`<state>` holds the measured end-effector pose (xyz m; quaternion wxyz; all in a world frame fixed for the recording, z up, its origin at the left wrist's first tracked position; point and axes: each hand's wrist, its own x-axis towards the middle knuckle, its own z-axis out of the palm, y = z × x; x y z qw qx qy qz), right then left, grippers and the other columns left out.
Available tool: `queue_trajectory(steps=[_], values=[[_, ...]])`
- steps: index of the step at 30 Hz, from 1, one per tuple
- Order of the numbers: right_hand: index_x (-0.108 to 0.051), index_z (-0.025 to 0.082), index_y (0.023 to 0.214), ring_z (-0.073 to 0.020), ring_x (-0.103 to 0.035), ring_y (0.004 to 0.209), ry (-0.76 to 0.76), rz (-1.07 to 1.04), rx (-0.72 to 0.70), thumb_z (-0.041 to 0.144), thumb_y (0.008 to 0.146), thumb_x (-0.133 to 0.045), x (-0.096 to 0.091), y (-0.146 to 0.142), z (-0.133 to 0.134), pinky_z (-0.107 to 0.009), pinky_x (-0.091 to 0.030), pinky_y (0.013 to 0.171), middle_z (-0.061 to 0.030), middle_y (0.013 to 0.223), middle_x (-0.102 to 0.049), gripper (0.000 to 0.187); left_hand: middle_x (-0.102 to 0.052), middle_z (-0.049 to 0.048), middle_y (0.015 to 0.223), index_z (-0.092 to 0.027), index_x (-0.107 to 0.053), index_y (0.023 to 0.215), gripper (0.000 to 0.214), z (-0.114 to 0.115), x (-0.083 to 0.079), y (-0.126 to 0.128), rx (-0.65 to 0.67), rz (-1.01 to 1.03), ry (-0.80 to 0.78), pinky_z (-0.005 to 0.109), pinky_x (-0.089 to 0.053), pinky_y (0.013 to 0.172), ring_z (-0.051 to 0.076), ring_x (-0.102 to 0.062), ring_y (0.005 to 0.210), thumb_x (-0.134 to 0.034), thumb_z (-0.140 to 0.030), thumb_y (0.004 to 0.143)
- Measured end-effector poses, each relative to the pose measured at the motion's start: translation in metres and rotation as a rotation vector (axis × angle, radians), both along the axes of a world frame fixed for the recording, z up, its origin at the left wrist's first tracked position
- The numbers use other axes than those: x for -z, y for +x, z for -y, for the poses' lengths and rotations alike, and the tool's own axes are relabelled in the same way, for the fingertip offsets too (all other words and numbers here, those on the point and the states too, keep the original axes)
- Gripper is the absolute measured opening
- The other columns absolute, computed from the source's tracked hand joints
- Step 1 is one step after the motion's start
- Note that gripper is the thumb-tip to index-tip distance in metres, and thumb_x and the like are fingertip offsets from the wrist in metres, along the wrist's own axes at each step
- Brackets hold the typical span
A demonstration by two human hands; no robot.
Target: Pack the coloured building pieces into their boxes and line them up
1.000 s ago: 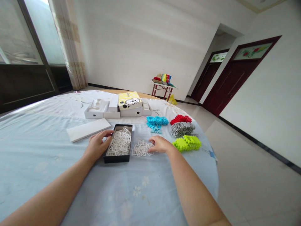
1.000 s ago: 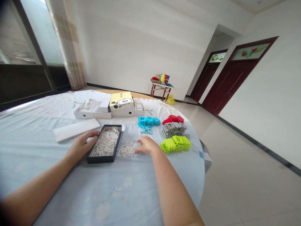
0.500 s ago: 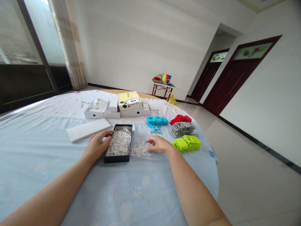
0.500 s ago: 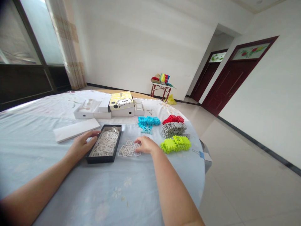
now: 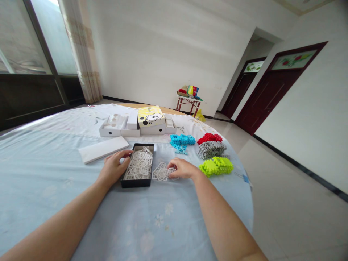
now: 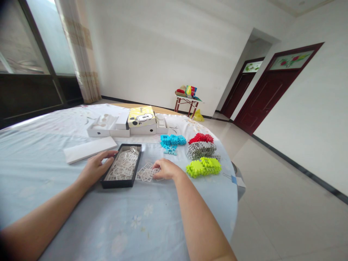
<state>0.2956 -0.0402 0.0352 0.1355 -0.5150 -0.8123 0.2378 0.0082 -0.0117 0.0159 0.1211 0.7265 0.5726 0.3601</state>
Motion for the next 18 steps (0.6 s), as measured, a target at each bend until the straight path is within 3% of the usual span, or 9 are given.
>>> queue_trajectory(steps=[6, 11, 15, 18], values=[[-0.059, 0.014, 0.075, -0.008, -0.047, 0.058, -0.193, -0.245, 0.017, 0.019, 0.064, -0.069, -0.003, 0.007, -0.001, -0.018, -0.035, 0.053, 0.0051, 0.064, -0.053, 0.016, -0.068, 0.0016, 0.095, -0.02, -0.062, 0.105, 0.04, 0.0, 0.001, 0.0, -0.005, -0.016, -0.01, 0.026, -0.044, 0.068, 0.015, -0.059, 0.07, -0.04, -0.037, 0.076], [-0.058, 0.015, 0.076, -0.0085, -0.046, 0.057, -0.083, -0.427, 0.098, 0.028, 0.064, -0.07, -0.015, -0.004, -0.004, -0.02, -0.037, 0.053, 0.0049, 0.062, -0.051, 0.022, -0.068, 0.0003, 0.093, -0.022, -0.063, 0.103, 0.037, 0.0, 0.001, 0.0, -0.006, -0.019, 0.003, 0.027, -0.043, 0.072, 0.014, -0.059, 0.068, -0.04, -0.035, 0.077], [-0.058, 0.016, 0.077, -0.0089, -0.048, 0.054, 0.004, -0.512, 0.145, 0.031, 0.063, -0.071, -0.021, -0.036, -0.018, -0.022, -0.04, 0.052, 0.0046, 0.062, -0.054, 0.025, -0.068, 0.0012, 0.092, -0.021, -0.063, 0.102, 0.036, 0.001, 0.001, 0.001, 0.001, -0.002, 0.029, 0.028, -0.043, 0.076, 0.016, -0.06, 0.074, -0.041, -0.033, 0.076], [-0.06, 0.016, 0.084, -0.0116, -0.056, 0.064, 0.097, -0.593, 0.166, 0.032, 0.065, -0.07, -0.023, -0.063, -0.03, -0.026, -0.046, 0.062, 0.0012, 0.072, -0.062, 0.027, -0.068, 0.0018, 0.093, -0.02, -0.063, 0.103, 0.036, 0.001, 0.001, 0.001, 0.005, -0.005, 0.026, 0.029, -0.043, 0.076, 0.016, -0.06, 0.077, -0.041, -0.033, 0.077]])
